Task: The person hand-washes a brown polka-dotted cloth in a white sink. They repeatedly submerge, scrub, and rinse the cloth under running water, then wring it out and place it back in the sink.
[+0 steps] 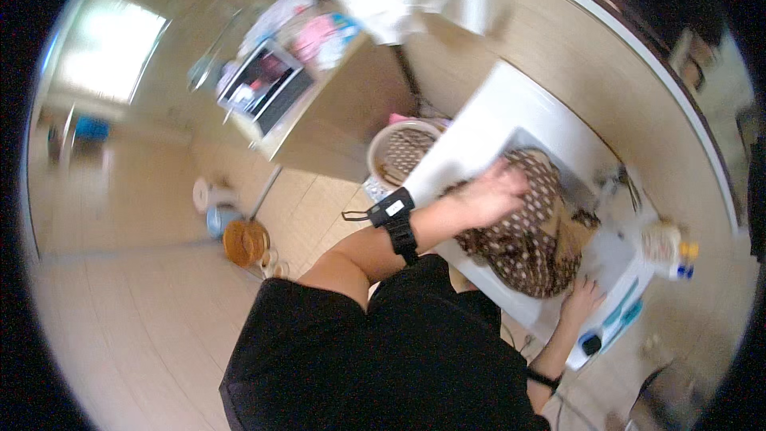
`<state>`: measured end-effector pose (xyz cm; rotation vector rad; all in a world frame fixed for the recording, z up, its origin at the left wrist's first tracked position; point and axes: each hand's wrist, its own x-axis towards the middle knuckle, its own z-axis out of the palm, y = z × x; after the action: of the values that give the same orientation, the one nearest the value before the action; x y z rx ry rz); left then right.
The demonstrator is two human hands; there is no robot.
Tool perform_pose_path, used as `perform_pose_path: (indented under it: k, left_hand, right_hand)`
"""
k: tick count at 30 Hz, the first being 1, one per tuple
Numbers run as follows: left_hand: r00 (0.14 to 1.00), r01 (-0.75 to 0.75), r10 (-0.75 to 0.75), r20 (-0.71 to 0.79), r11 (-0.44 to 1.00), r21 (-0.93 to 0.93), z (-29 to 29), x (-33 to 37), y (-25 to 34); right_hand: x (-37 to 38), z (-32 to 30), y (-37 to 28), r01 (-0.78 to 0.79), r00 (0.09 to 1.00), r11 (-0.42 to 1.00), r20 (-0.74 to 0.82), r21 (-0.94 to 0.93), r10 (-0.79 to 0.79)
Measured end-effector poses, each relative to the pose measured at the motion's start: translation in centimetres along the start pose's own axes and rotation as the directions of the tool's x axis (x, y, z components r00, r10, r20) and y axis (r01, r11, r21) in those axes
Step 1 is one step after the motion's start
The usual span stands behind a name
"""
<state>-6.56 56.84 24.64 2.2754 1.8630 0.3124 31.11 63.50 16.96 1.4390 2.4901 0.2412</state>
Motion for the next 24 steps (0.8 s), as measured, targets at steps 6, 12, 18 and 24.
perform_pose_path:
  k: [6,12,18,24]
  left_hand:
    - [0.967,0.092,-0.206,-0.151,0.832,-0.547,2.3,-11.6,0.1]
    - [0.693,0.660,-0.720,0.045,0.608,-0.442,9.2,-32.1,1.6]
    - [0.085,0.924,-0.961,0.264,-0.023,-0.382,22.1,-53.7,11.9]
    - [-0.352,0.863,-0.585,0.731,-0.504,0.013,31.0,-69.9,27.1]
  right_hand:
    - [-5.5,3.2,-4.5,-0.227,0.966,0.696,0.250,0.681,0.070]
    - [-7.7,3.9,-7.3,0.086,0.969,0.766,0.125,0.637,-0.213]
    - [-9.3,6.3,-6.7,0.158,0.975,0.701,0.004,0.695,-0.224]
    - [-10.4,8.3,-6.5,0.333,0.943,0.702,-0.238,0.630,-0.234]
